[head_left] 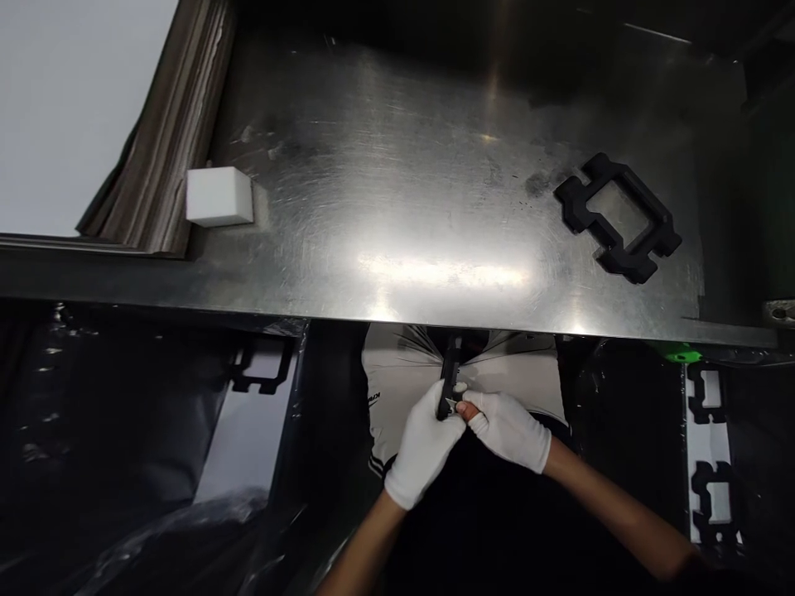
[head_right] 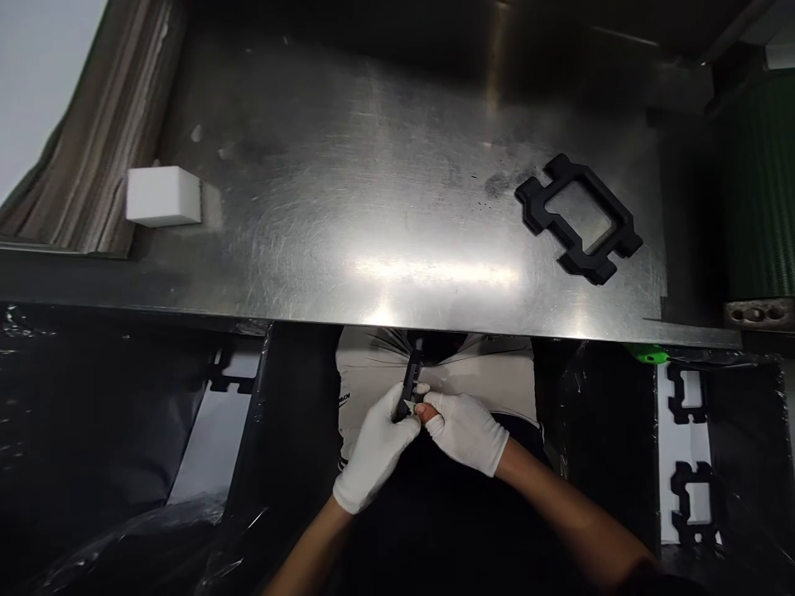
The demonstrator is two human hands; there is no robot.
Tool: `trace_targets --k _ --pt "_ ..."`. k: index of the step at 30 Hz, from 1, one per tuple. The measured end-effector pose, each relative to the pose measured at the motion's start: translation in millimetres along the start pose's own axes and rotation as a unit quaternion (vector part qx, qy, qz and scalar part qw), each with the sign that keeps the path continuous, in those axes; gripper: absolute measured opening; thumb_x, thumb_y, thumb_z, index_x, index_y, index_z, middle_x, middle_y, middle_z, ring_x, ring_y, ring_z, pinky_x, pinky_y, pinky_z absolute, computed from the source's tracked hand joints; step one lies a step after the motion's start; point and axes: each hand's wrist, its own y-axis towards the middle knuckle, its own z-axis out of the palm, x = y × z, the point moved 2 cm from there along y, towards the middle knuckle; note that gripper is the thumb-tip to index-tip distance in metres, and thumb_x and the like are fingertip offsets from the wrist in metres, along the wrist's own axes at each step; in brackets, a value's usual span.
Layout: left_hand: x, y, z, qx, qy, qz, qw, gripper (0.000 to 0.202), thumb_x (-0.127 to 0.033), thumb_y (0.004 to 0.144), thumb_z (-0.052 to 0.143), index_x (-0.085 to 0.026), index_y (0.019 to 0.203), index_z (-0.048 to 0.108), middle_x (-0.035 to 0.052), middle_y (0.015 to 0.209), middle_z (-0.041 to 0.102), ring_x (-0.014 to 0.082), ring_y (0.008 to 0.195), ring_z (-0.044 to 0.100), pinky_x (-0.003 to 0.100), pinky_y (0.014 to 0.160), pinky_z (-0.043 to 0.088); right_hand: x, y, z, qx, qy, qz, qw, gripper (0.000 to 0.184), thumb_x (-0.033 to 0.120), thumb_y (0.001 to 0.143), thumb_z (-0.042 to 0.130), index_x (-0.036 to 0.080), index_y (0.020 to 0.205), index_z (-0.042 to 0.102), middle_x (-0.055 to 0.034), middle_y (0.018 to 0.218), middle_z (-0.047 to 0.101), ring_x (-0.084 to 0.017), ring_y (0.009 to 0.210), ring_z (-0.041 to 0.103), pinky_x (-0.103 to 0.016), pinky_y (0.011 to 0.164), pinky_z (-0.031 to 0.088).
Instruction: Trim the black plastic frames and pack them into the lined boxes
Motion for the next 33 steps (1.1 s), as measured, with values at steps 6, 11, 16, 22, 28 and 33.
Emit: trace_targets --k 6,11,16,22,28,33 --pt "-0.5 -1.0 3.1 -0.001 0.014 0.010 1.000 0.032 -0.019 0.076 0.060 -0.020 0.105 0.072 0.0012 0.096 0.075 0.0221 0.096 0.070 0.034 0.091 0.054 1.5 -0.5 -1.2 -0.011 -0.010 0.019 1.000 0.040 0.042 0.113 0.039 0.021 0.096 0.068 -0.0035 0.085 0.073 -0.018 0.074 0.064 -0.029 0.070 0.044" --pt "3.5 -1.8 3.6 0.003 0.022 0.016 1.000 0.029 -0.020 0.079 0.063 -0.019 0.106 0.072 0.0014 0.096 0.075 0.0218 0.094 0.070 0.035 0.090 0.055 1.6 -2.0 -2.3 0.003 -0.008 0.010 1.000 0.036 0.038 0.113 0.041 0.021 0.098 0.070 -0.0046 0.090 0.076 -0.019 0.077 0.067 -0.030 0.072 0.046" --pt "-2.0 -2.7 5.0 0.000 0.033 0.012 0.999 0.028 -0.018 0.078 0.063 -0.019 0.104 0.072 0.0005 0.089 0.074 0.0217 0.089 0.070 0.034 0.087 0.056 -0.6 -3.4 -6.6 0.023 -0.030 0.008 0.999 0.036 0.038 0.113 0.044 0.021 0.101 0.073 -0.0051 0.091 0.078 -0.019 0.078 0.069 -0.029 0.071 0.046" --pt "-1.7 -2.6 6.5 0.017 0.043 0.026 0.999 0.032 -0.016 0.079 0.060 -0.020 0.108 0.072 0.0015 0.097 0.075 0.0216 0.094 0.070 0.035 0.090 0.055 -1.5 -3.3 -8.8 0.035 -0.048 0.012 0.998 0.038 0.041 0.113 0.043 0.021 0.102 0.074 -0.0063 0.091 0.078 -0.021 0.079 0.069 -0.031 0.071 0.046" --pt "-1.1 -1.3 6.1 0.005 0.046 0.006 0.999 0.022 -0.019 0.079 0.060 -0.019 0.099 0.070 0.0005 0.090 0.071 0.0201 0.088 0.066 0.033 0.084 0.053 5.5 -3.3 -6.5 0.003 -0.002 0.023 1.000 0.036 0.037 0.112 0.041 0.021 0.100 0.071 -0.0049 0.089 0.077 -0.020 0.077 0.069 -0.031 0.073 0.048" --pt "-5.7 -1.6 6.4 -0.002 0.033 -0.002 0.999 0.017 -0.020 0.078 0.061 -0.020 0.093 0.068 -0.0010 0.084 0.068 0.0185 0.082 0.062 0.030 0.079 0.051 8.3 -2.4 -1.0 -0.017 0.037 0.030 0.999 0.037 0.040 0.112 0.041 0.023 0.093 0.069 -0.0028 0.084 0.074 -0.019 0.072 0.066 -0.030 0.072 0.049"
